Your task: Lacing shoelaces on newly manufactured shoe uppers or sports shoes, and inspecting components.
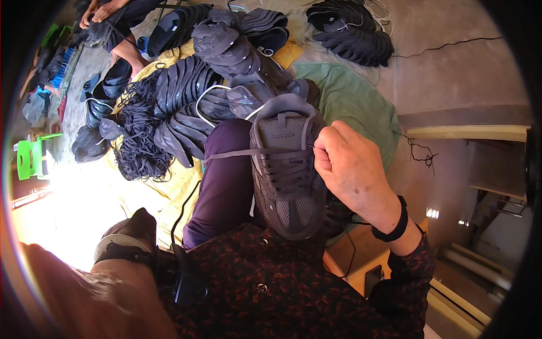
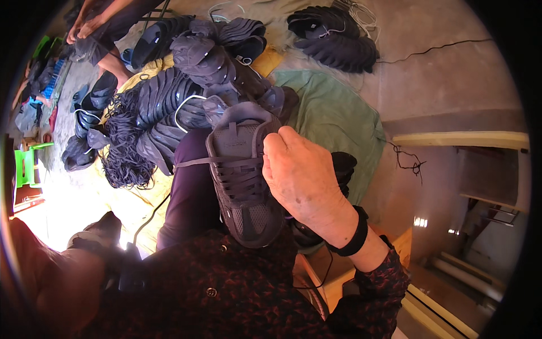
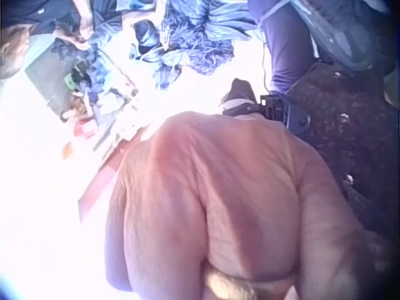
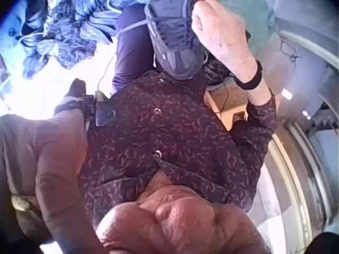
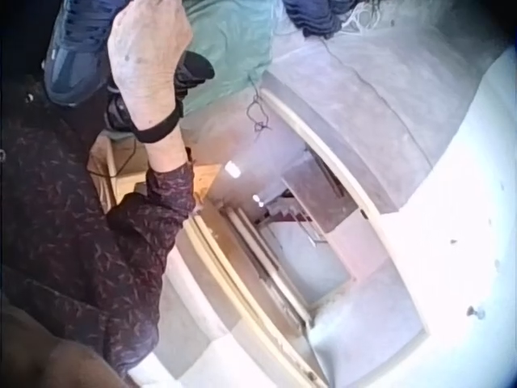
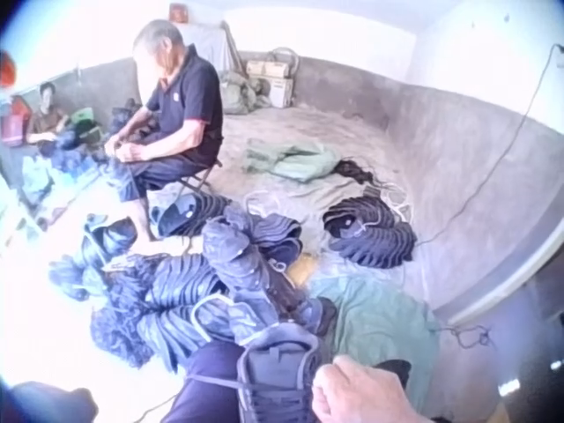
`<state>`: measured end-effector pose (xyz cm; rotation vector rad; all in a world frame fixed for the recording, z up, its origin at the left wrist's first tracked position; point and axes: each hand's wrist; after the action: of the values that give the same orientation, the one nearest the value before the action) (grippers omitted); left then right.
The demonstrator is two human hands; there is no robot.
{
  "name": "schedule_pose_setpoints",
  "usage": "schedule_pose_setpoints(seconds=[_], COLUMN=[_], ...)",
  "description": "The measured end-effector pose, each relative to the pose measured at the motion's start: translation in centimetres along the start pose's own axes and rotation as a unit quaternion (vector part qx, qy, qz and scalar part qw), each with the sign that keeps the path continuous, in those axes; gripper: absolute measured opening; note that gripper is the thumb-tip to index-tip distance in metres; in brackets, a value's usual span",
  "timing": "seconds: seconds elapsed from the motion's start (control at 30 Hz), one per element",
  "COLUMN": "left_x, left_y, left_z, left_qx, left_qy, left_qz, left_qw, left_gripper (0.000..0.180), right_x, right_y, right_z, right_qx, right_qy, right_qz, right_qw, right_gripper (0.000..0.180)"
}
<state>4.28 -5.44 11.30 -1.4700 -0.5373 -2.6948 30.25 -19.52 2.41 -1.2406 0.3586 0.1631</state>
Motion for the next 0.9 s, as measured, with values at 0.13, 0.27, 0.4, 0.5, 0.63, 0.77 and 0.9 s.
schedule_pose_setpoints(seconds=[0.13,0.27,0.4,0.5,0.63,0.77,0.9], left_x=[0.0,0.1,-1.8,-8.6,-14.8,-16.3,-16.8], left_y=[0.2,0.2,-0.4,-2.0,-3.4,-3.4,-2.9], left_z=[0.4,1.0,1.8,2.5,2.9,3.1,3.7], left_qx=[0.003,0.026,0.152,0.196,0.079,0.030,-0.020], left_qy=[-0.005,-0.021,-0.115,-0.214,-0.174,-0.056,-0.031], left_qz=[0.004,0.019,0.104,0.269,0.456,0.525,0.558], left_qw=[1.000,0.999,0.976,0.919,0.869,0.848,0.829], left_gripper=[0.014,0.016,0.018,0.020,0.014,0.015,0.016], right_x=[0.2,1.0,1.1,0.9,0.9,1.0,1.3], right_y=[0.1,0.2,0.1,0.4,0.4,0.3,0.2], right_z=[0.3,0.9,0.7,0.6,0.3,0.1,0.3], right_qx=[-0.011,-0.037,-0.050,-0.027,-0.012,-0.016,-0.029], right_qy=[0.032,0.088,0.109,0.082,0.079,0.092,0.077], right_qz=[0.031,0.115,0.136,0.101,0.096,0.101,0.110], right_qw=[0.999,0.989,0.983,0.991,0.992,0.990,0.990], right_gripper=[0.019,0.015,0.014,0.014,0.014,0.014,0.014])
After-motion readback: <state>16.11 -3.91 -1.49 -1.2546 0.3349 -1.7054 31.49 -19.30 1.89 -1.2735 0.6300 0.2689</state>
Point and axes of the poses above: each hand's wrist, its own z-axis towards the middle knuckle, its own y-axis out of the palm, x = y × z, and after that the axes turned 7 degrees about x, right-handed
